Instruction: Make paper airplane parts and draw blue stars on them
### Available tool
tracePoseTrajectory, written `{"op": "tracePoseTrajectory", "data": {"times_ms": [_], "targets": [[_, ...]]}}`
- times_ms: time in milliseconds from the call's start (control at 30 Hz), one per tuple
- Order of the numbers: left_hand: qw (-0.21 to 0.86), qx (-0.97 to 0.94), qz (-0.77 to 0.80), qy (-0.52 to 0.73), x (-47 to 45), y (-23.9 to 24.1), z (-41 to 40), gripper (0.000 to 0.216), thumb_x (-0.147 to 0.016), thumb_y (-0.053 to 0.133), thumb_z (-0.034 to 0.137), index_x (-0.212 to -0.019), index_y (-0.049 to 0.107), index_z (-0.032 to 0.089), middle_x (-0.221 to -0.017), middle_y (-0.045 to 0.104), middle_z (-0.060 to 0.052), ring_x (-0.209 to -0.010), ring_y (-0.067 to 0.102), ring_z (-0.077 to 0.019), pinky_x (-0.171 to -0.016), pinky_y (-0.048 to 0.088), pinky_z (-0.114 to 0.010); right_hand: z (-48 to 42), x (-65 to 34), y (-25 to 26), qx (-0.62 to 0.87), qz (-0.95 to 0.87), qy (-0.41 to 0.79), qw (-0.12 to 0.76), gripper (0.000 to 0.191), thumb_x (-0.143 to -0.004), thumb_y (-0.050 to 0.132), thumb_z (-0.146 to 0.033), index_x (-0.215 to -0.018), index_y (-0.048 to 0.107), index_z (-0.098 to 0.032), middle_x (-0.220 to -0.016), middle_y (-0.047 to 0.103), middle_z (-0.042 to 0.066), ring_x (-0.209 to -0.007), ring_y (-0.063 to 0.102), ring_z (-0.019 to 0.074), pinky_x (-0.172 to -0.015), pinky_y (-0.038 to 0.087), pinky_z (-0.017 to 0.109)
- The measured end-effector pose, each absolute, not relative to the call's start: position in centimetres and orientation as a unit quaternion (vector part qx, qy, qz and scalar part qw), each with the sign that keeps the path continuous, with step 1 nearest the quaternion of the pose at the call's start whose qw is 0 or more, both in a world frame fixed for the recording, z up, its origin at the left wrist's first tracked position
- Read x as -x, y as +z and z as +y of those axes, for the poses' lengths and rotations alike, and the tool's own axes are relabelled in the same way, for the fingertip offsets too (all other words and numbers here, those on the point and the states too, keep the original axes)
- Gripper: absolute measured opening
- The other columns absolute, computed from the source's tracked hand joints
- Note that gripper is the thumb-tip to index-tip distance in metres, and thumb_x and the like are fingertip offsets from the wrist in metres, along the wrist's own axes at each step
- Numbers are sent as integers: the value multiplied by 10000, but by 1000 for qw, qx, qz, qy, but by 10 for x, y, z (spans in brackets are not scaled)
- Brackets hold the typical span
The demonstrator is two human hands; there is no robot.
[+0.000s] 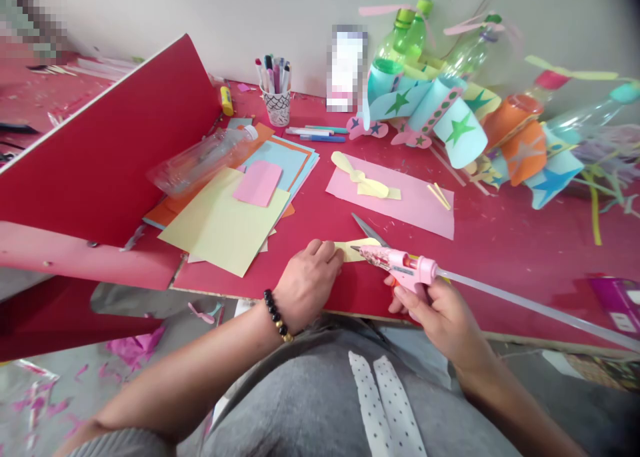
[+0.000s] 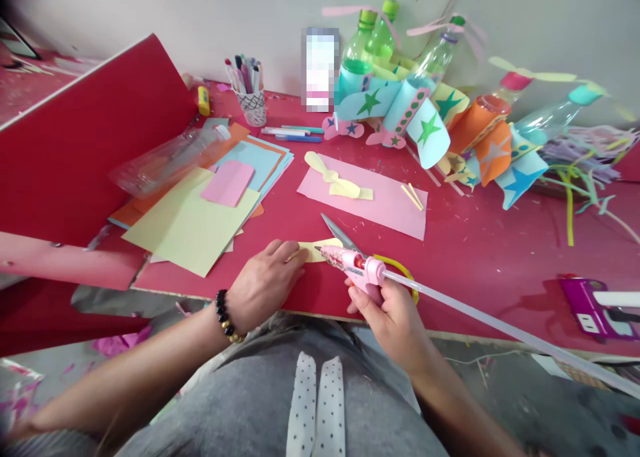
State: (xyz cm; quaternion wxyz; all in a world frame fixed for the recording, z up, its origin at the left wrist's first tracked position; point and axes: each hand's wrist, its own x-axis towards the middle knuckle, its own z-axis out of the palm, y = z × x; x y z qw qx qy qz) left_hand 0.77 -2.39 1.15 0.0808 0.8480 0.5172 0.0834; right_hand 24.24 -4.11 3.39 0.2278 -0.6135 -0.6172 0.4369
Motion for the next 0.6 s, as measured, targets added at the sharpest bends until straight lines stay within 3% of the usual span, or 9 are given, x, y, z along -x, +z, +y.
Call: {"op": "tracePoseTrajectory", "data": {"times_ms": [67, 167, 367, 600], "targets": [[86, -846, 516, 105, -7, 6, -34, 292, -963, 425, 209, -1226, 537, 148, -1136, 565, -112, -1016, 514, -251, -809, 520, -384, -40, -241, 35, 616, -628, 422, 220, 296, -882, 576, -433, -942, 659, -155, -669, 682, 31, -629, 631, 169, -659, 514, 295], [81, -846, 509, 135, -5, -5, -42, 365, -972, 417, 236, -1323, 468, 149, -1270, 509, -134, -1132, 473, -260, -916, 507, -402, -38, -237, 37, 609, -645, 408, 216, 274, -888, 563, -424, -848, 641, -165, -610, 646, 17, -601, 619, 164, -663, 512, 293], [71, -844, 508, 157, -4, -16, -43, 364, -985, 390, 252, -1322, 476, 143, -1280, 509, -137, -1136, 474, -263, -947, 497, -421, -36, -229, 41, 589, -661, 408, 225, 273, -897, 539, -396, -709, 549, -199, -544, 586, 6, -554, 602, 162, -543, 492, 259], [93, -834, 511, 186, -3, -14, -43, 350, -980, 406, 259, -1301, 498, 154, -1241, 525, -120, -1095, 488, -255, -945, 489, -423, -33, -227, 42, 593, -675, 394, 193, 299, -894, 540, -402, -672, 518, -203, -534, 558, 3, -504, 568, 151, -526, 475, 266]]}}
